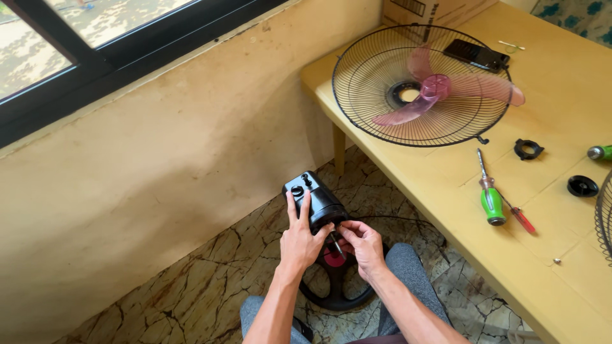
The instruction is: The person sits on the floor and uses a screwdriver to tighten a screw on the fan motor housing. The fan blade and cage are disassembled and placed on a nearby table. The person repeatedly adjusts the motor and secures the screw.
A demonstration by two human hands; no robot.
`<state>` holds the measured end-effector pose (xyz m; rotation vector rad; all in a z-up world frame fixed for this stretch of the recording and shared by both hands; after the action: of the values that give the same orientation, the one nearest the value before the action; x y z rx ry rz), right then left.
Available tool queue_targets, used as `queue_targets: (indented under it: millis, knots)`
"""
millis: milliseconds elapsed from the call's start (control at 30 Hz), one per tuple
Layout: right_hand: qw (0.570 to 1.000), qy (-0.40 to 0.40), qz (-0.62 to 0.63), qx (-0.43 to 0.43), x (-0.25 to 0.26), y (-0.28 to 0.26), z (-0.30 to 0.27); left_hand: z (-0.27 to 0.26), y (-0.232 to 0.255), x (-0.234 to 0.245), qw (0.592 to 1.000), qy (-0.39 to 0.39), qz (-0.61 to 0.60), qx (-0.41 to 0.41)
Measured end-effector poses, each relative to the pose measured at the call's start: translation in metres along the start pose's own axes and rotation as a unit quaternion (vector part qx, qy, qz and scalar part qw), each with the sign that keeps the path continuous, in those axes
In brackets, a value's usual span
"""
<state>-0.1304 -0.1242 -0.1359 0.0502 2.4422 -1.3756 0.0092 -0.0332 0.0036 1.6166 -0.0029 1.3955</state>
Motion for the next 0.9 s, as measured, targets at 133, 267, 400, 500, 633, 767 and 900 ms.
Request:
queue_targets:
  millis: [133, 267, 400, 500, 633, 767, 900]
  knots:
    - [1.0, 0.005, -0.006, 0.003, -0.002, 0.001, 0.001, 0.001, -0.002, 0.002, 1.0, 0.009, -0.019, -0.01]
    - [1.0, 0.008, -0.002, 0.004, -0.003, 0.004, 0.003, 0.001, -0.005, 0.003, 1.0, 0.005, -0.014, -0.007]
    - [1.0, 0.016, 0.014, -0.013, -0.001, 0.005, 0.004, 0.004, -0.003, 0.003, 1.0, 0.001, 0.003, 0.006]
    - [1.0, 0.019, 0.007, -0.016, 0.0, 0.004, 0.004, 0.006, -0.002, 0.006, 1.0, 0.011, 0.004, -0.007]
    - [1.0, 0.014, 0.008, -0.022, 0.004, 0.005, 0.005, 0.007, -0.004, 0.003, 1.0, -0.008, 0.023, 0.012]
    - [1.0, 0.008, 0.009, -0.021, 0.001, 0.001, 0.006, 0.012, -0.005, 0.005, 1.0, 0.002, 0.017, 0.01]
    - [0.999, 0.003, 0.012, -0.03, -0.006, 0.0, 0.009, 0.018, -0.011, 0.008, 1.0, 0.013, 0.015, 0.018]
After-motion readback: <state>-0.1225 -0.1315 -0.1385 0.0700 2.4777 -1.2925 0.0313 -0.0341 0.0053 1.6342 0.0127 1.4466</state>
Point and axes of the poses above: each hand's wrist, its own z-axis towards the middle knuckle, its own x-axis out of the back of the hand, y = z × x, the point moved 4 cm from there along z, towards the middle knuckle, and after that the axes turned 15 degrees about y, right-handed, at the moved point
